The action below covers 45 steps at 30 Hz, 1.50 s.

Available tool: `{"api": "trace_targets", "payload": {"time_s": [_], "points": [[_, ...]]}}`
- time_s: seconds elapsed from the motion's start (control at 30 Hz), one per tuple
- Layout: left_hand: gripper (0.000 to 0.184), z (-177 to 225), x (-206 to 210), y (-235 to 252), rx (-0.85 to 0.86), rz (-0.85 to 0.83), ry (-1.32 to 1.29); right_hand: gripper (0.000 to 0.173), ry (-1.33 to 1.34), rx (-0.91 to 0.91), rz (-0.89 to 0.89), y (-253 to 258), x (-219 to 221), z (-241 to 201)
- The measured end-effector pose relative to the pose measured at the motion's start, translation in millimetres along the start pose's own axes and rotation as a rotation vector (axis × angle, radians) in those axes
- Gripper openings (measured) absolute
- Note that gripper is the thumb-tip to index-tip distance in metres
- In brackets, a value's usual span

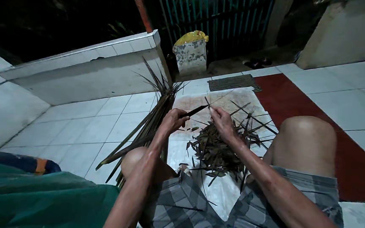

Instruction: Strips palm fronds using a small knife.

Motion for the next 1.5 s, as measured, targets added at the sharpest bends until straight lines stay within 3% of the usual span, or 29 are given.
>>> {"api": "trace_targets", "payload": {"time_s": [0.2, 0.33, 0.63, 0.8, 0.93, 1.03, 1.2, 1.5], "points": [[0.021, 10.2, 0.6, -0.5, -0.092, 0.023, 0.108, 0.037, -0.11, -0.076, -0.126, -14.5, 34.7, -10.4], [0.02, 3.3, 3.9, 5.4, -0.003, 0.084, 0.216, 0.036, -0.117, -0.046, -0.161, -17.5, 40.4, -6.5], [0.017, 23.9, 6.1, -3.4, -0.022, 0.14, 0.313, 0.035, -0.187, 0.002, -0.066, -16.4, 34.4, -14.3], [0.011, 47.9, -2.7, -36.8, 0.001, 0.201, 0.291, 0.038, -0.173, 0.014, -0.064, -10.1, 38.2, -13.7], [0.013, 38.6, -2.1, -19.7, -0.025, 0.216, 0.387, 0.04, -0.202, 0.029, -0.068, -14.0, 36.4, -17.7], [0.011, 63.6, -8.5, -39.0, -0.031, 0.211, 0.409, 0.039, -0.189, 0.047, -0.038, -13.1, 34.6, -16.0], [0.01, 71.3, -10.5, -60.3, 0.008, 0.23, 0.403, 0.041, -0.181, 0.081, -0.022, -15.8, 36.5, -14.1], [0.008, 77.7, -21.5, -54.9, -0.094, 0.214, 0.367, 0.038, -0.228, 0.057, 0.044, -1.7, 41.0, -5.4]]}}
Point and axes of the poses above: each hand's wrist, its own y-axis towards the middle knuckle, its own x-axis out of the palm, z = x × y, the point moved 8 cm from there along y, towards the middle knuckle, and after that the axes turned 1 degree about -y, right-handed, at the moved point
